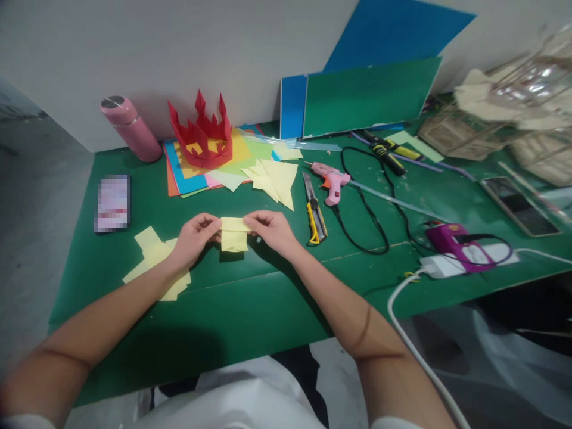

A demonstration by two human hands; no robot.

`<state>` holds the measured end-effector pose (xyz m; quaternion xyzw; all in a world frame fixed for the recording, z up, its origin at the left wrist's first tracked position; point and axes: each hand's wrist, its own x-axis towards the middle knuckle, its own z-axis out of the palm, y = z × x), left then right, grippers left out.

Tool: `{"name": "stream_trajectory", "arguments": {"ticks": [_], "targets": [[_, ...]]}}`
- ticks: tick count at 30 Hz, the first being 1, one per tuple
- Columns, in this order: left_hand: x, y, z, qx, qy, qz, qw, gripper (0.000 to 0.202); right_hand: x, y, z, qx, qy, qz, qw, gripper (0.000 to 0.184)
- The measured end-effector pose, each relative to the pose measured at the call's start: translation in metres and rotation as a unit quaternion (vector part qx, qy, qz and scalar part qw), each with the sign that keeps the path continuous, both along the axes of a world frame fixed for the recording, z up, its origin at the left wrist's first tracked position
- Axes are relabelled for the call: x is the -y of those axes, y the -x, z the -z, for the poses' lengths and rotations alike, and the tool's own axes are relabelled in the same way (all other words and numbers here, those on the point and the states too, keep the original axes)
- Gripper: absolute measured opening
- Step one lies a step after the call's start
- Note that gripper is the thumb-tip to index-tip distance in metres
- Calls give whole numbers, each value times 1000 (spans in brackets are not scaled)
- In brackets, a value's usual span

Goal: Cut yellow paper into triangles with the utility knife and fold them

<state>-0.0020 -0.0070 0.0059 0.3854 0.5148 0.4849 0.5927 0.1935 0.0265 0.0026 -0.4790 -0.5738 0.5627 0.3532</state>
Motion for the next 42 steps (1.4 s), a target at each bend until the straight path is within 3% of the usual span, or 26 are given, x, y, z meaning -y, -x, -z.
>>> {"name": "stream_trajectory", "arguments": {"ticks": [18, 27, 42], "targets": [[0, 3, 3, -31, -55, -34, 997, 25, 0, 1, -1, -5, 17, -11, 1000, 31], [5, -1, -2, -26, -22, 64, 997, 50, 6, 7, -5, -41, 23, -27, 998, 32], [5, -2, -4, -10, -21, 31, 999, 47, 8, 11, 0, 6, -9, -46, 999, 34]]}}
